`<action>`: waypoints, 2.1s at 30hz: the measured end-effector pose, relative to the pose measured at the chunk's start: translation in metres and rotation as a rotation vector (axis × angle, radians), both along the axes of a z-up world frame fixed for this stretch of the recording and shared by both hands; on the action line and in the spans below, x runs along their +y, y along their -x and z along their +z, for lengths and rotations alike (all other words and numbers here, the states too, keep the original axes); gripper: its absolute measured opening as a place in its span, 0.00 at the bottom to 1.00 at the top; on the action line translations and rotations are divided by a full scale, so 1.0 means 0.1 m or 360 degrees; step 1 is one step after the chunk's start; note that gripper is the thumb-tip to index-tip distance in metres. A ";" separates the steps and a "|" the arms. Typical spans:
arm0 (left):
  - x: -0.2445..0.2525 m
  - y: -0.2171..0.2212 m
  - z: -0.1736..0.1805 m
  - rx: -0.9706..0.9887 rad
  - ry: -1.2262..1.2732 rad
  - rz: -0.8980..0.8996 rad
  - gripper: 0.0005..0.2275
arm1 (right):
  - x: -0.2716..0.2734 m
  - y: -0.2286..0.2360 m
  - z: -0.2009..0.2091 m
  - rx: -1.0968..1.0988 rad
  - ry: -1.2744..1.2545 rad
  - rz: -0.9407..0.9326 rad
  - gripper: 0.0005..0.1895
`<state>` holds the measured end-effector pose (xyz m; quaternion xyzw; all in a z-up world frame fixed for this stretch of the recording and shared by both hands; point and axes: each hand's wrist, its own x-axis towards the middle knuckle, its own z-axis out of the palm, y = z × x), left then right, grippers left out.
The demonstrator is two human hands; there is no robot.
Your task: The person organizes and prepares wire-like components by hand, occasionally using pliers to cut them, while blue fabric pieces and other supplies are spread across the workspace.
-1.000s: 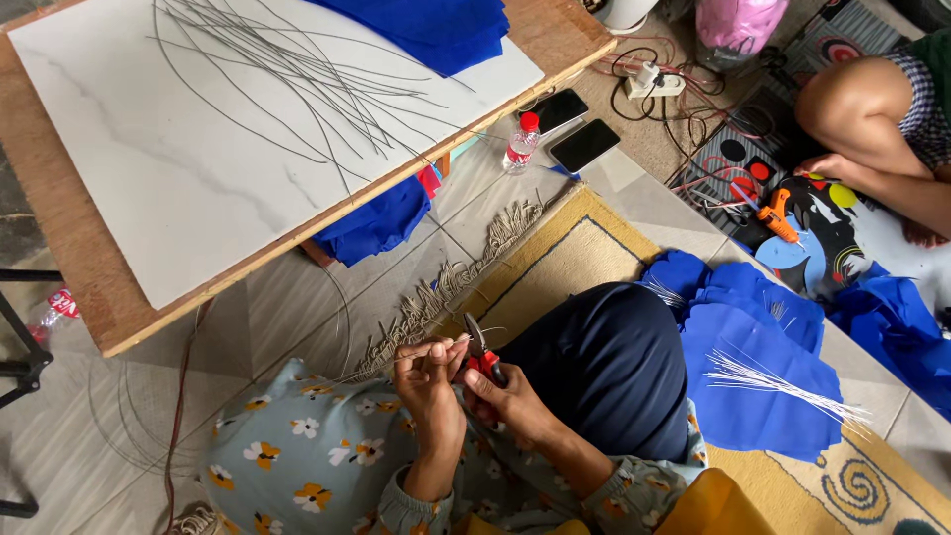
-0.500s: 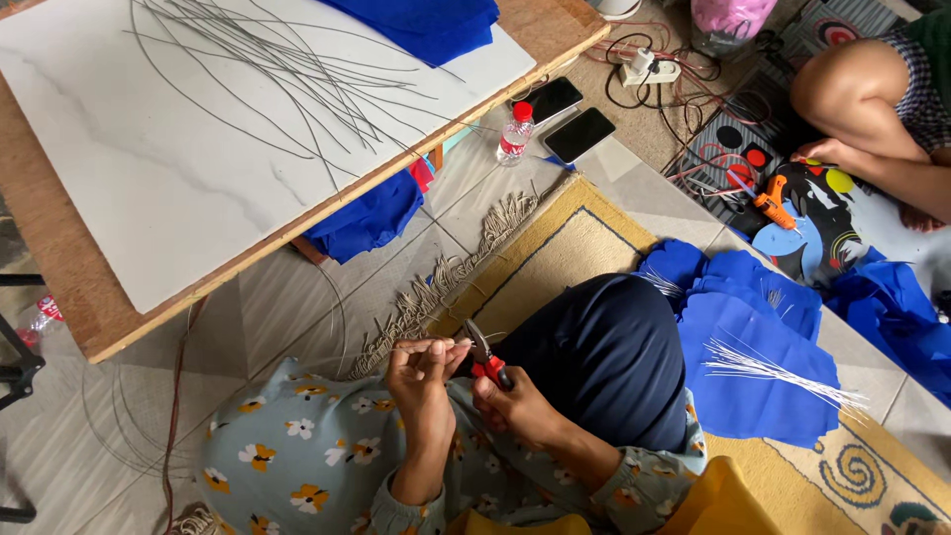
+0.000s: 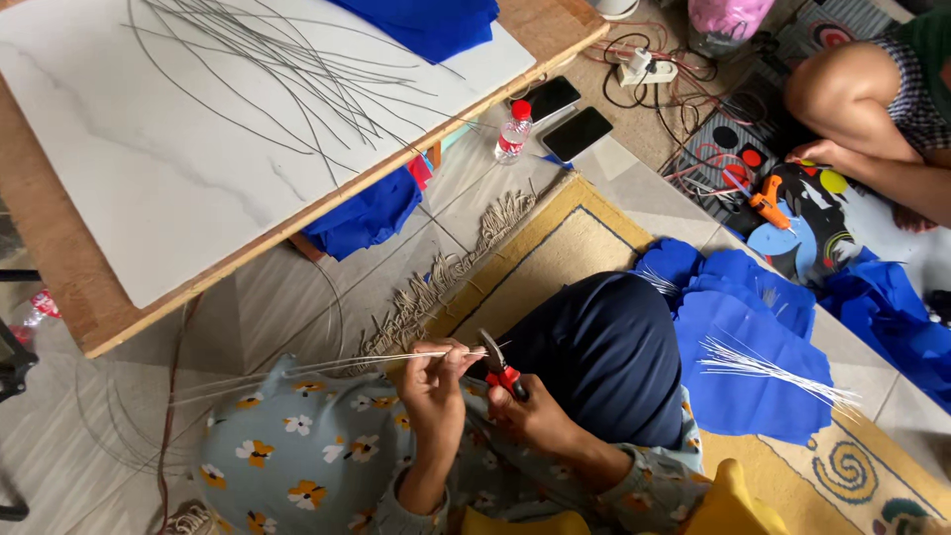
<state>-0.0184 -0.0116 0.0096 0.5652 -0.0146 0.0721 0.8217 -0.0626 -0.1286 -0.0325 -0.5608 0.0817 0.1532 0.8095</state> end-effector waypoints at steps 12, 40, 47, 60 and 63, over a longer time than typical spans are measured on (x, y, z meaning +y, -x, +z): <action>-0.02 0.07 0.18 -0.0131 -0.0464 -0.0229 0.09 | -0.08 0.17 0.11 0.0058 0.0158 0.0039 0.25; -0.39 -0.11 -0.86 0.0129 -0.1145 -0.0296 0.04 | -1.10 0.53 0.91 0.0330 -0.1046 0.0416 0.41; -0.42 -0.07 -0.66 -0.0254 -0.1205 -0.0086 0.03 | -1.47 0.52 0.60 0.0252 0.1647 -0.0285 0.08; -0.39 -0.09 -0.60 -0.0249 -0.1111 -0.0468 0.03 | -0.97 0.31 0.65 -0.0361 0.3158 -0.0472 0.31; -0.39 -0.06 -0.60 -0.0314 -0.1050 -0.0535 0.03 | -0.66 0.18 0.90 -0.1118 0.2333 -0.0673 0.16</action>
